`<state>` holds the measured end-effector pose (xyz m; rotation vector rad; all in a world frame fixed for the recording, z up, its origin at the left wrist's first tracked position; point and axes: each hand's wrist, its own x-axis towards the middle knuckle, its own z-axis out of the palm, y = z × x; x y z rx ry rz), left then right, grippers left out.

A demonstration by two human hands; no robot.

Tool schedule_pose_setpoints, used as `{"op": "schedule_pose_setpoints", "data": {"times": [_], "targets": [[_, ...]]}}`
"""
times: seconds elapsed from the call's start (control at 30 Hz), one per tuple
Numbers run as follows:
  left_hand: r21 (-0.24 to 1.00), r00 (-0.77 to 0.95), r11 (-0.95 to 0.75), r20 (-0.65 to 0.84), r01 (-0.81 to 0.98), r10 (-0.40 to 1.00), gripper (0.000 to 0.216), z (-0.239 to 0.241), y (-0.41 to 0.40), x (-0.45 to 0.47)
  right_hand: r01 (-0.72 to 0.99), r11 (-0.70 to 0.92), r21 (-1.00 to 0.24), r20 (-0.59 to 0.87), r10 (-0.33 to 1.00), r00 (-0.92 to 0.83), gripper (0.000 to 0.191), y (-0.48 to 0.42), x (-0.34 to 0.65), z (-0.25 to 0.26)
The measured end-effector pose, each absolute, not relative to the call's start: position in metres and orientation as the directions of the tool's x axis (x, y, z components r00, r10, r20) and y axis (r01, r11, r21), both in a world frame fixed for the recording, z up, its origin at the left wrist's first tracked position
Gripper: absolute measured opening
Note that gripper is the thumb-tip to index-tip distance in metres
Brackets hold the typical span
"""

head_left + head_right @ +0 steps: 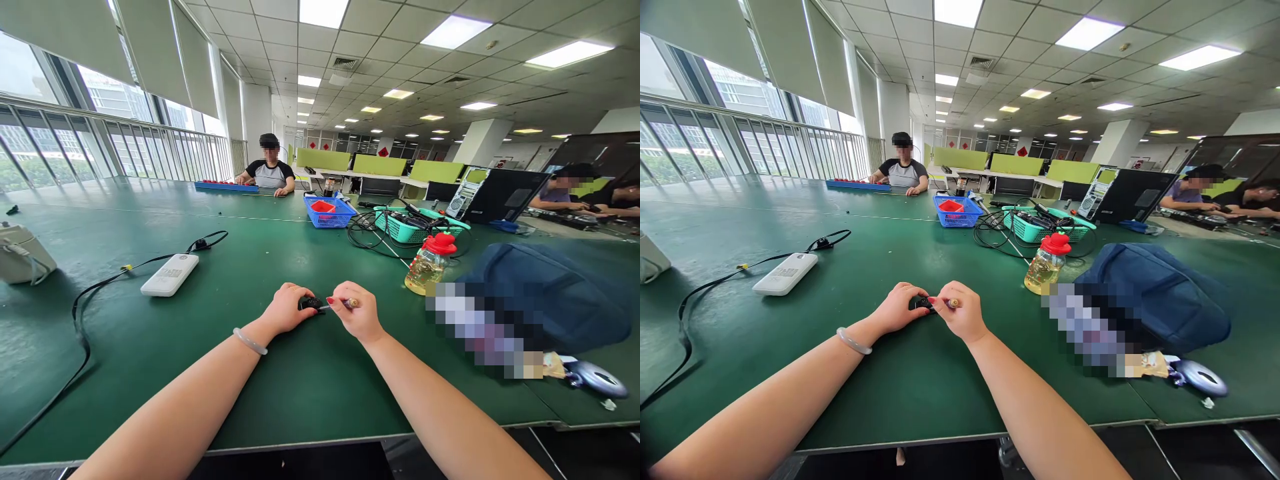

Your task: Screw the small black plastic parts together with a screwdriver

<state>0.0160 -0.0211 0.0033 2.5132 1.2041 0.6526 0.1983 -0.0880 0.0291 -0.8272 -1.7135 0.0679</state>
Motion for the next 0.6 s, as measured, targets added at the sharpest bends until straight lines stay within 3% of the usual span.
{"op": "schedule_pose_setpoints", "data": {"times": [0.2,0.43,0.6], "targets": [[0.423,0.556,-0.627,0.294,0.654,0.778,0.029,0.002,-0.021,0.016,0.541,0.785,-0.301,0.872,0.456,-0.176,0.037,-0.088,0.192,0.021],[0.419,0.55,-0.628,0.304,0.656,0.778,0.027,0.001,-0.022,0.016,0.519,0.852,0.062,0.859,0.22,-0.463,0.048,-0.095,0.175,0.017],[0.425,0.539,-0.612,0.293,0.667,0.79,0.029,0.004,-0.026,0.015,0.517,0.852,0.083,0.834,0.225,-0.504,0.045,-0.094,0.169,0.013]]}}
